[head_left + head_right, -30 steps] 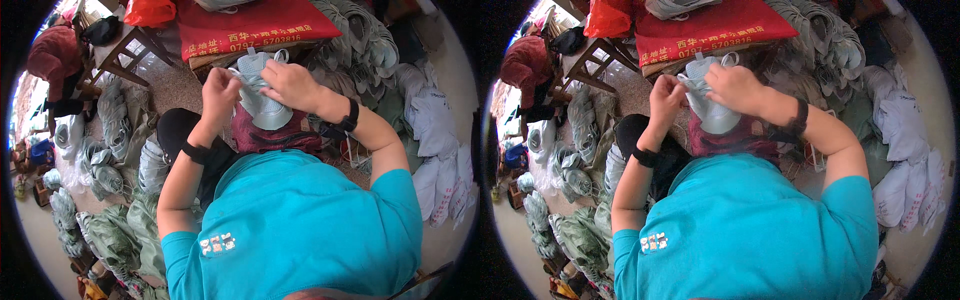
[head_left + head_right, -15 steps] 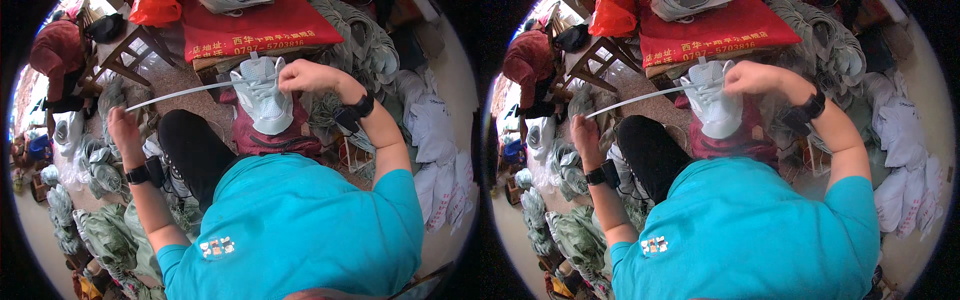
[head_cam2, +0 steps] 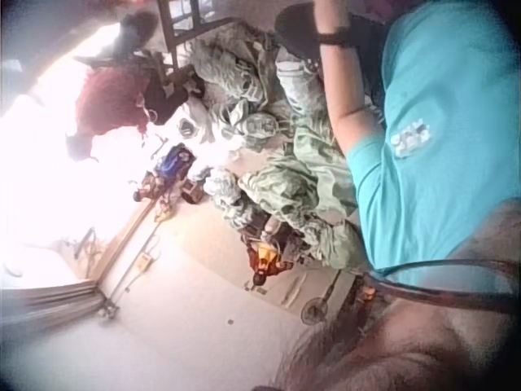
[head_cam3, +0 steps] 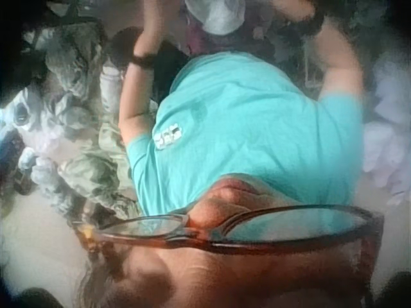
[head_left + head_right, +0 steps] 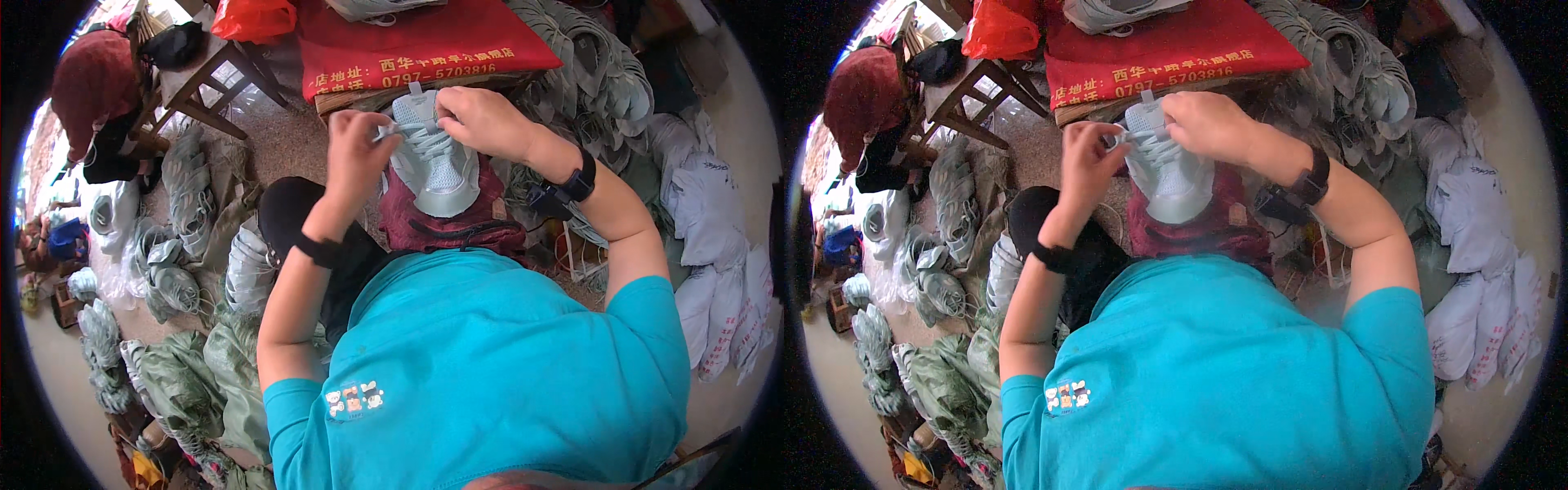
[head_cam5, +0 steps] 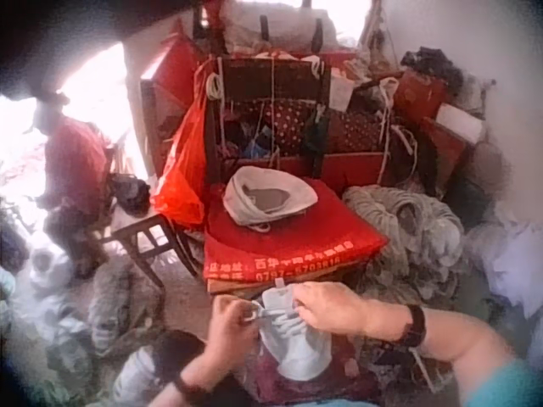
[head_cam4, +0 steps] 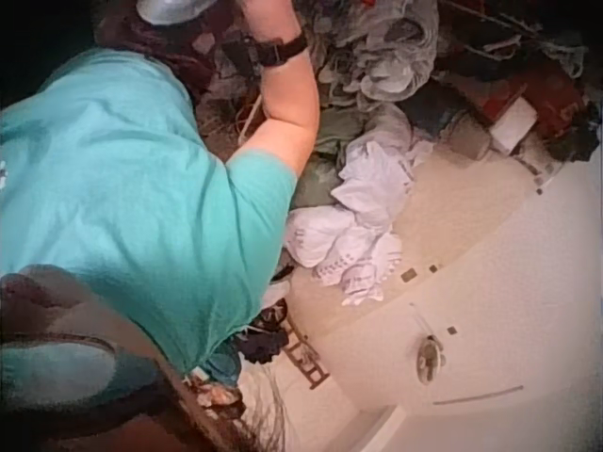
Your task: The person is sitting on the floor in a workshop environment, threading shoelaces through the eyelets of a light-colored sneaker. They repeatedly pull the laces through the holes and adjust the shoe's tongue and upper to ensure proper alignment.
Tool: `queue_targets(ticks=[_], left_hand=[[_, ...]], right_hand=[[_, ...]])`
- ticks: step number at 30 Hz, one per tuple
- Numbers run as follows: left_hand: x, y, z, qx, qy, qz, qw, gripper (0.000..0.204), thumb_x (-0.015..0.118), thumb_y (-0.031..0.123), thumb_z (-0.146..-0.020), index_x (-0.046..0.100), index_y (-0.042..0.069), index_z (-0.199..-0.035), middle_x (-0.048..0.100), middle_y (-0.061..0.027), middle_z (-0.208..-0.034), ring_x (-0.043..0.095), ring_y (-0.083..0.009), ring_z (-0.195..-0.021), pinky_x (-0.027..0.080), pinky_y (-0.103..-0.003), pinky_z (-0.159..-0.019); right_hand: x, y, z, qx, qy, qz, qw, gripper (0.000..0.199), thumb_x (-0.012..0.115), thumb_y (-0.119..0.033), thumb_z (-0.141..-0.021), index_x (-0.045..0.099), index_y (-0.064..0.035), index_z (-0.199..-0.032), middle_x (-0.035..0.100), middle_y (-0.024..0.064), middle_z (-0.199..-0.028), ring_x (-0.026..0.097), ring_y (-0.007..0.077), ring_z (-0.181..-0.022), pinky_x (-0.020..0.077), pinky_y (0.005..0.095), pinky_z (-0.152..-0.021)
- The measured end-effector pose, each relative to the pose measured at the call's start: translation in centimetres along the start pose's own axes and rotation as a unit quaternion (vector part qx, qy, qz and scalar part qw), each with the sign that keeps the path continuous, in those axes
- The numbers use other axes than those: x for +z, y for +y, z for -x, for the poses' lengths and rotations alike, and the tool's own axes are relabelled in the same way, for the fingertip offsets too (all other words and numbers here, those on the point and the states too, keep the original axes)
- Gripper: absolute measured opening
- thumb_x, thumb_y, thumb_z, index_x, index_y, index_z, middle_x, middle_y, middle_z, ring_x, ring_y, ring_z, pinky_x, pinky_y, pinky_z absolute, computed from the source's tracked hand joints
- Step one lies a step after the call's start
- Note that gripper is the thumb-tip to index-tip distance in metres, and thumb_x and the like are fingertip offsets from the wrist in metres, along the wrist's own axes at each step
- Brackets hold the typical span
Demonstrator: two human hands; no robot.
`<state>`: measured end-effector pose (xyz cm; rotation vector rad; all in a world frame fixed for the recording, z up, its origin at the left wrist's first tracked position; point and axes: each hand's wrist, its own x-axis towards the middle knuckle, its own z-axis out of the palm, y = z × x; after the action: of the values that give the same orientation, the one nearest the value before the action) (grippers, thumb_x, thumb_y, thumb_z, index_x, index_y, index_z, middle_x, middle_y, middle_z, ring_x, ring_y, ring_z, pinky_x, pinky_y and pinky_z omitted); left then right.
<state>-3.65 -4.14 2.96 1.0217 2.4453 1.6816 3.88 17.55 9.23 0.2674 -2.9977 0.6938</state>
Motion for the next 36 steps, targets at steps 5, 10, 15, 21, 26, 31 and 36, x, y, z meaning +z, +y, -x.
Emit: queue_targets(ticks=[5,10,15,21,26,31,36], left_hand=[[1.8,0.0,0.1,-0.084,-0.064,0.057,0.993,0.016,0.069,0.006,-0.083,0.059,0.002,-0.096,0.052,-0.0028,-0.088,0.048,-0.0078,-0.068,0.043,-0.024,-0.059],[1.3,2.2,-0.5,-0.173,-0.093,0.171,0.966,0.018,0.066,0.010,-0.087,0.055,0.002,-0.098,0.054,-0.0007,-0.077,0.048,-0.0078,-0.064,0.042,-0.027,-0.054],[0.7,1.6,-1.5,0.067,-0.053,-0.076,0.993,0.024,0.067,0.013,-0.086,0.056,0.002,-0.104,0.052,-0.0075,-0.083,0.050,-0.0156,-0.065,0.044,-0.031,-0.057],[0.5,1.4,-1.3,0.054,-0.043,-0.046,0.997,0.019,0.067,0.011,-0.084,0.059,0.003,-0.100,0.054,-0.0117,-0.084,0.056,-0.0258,-0.071,0.047,-0.035,-0.064],[-1.3,1.0,-0.8,0.158,-0.091,-0.145,0.973,0.019,0.064,0.006,-0.080,0.061,0.005,-0.099,0.053,-0.0103,-0.076,0.057,-0.0280,-0.075,0.048,-0.038,-0.068],[-3.0,1.3,-0.2,0.347,-0.157,-0.251,0.890,0.023,0.064,0.011,-0.077,0.059,0.005,-0.099,0.056,-0.0038,-0.079,0.058,-0.0197,-0.074,0.044,-0.032,-0.068],[-4.7,-0.7,-1.2,0.421,-0.186,-0.336,0.822,0.028,0.062,0.012,-0.078,0.059,0.006,-0.105,0.053,0.0001,-0.078,0.055,-0.0145,-0.074,0.043,-0.030,-0.068]], right_hand=[[0.2,0.7,0.1,0.040,0.031,-0.134,0.990,0.014,0.063,-0.012,-0.084,0.058,-0.0014,-0.090,0.058,0.0072,-0.074,0.057,0.0175,-0.068,0.0453,0.0325,-0.063],[0.0,1.8,-0.2,0.116,-0.017,-0.249,0.961,0.017,0.066,-0.015,-0.082,0.062,-0.0024,-0.093,0.055,0.0024,-0.071,0.049,0.0074,-0.067,0.0422,0.0260,-0.062],[-0.2,1.7,-0.5,0.041,-0.047,-0.070,0.996,0.023,0.069,-0.021,-0.079,0.065,-0.0029,-0.093,0.064,0.0087,-0.076,0.060,0.0175,-0.072,0.0472,0.0330,-0.066],[-0.1,1.7,-1.4,0.116,-0.141,-0.135,0.974,0.022,0.065,-0.019,-0.078,0.064,-0.0024,-0.092,0.066,0.0166,-0.083,0.064,0.0326,-0.081,0.0492,0.0405,-0.069],[1.4,1.3,-0.1,-0.009,0.052,0.100,0.994,0.019,0.063,-0.014,-0.076,0.059,-0.0022,-0.091,0.065,0.0171,-0.083,0.064,0.0329,-0.082,0.0492,0.0395,-0.067],[1.1,1.4,-0.4,0.069,-0.014,-0.046,0.996,0.014,0.064,-0.013,-0.082,0.059,-0.0032,-0.092,0.063,0.0068,-0.080,0.061,0.0190,-0.074,0.0464,0.0318,-0.064],[-1.1,2.6,0.0,0.166,-0.070,-0.369,0.912,0.017,0.065,-0.019,-0.089,0.062,-0.0034,-0.093,0.057,-0.0055,-0.081,0.049,0.0027,-0.075,0.0415,0.0224,-0.064]])
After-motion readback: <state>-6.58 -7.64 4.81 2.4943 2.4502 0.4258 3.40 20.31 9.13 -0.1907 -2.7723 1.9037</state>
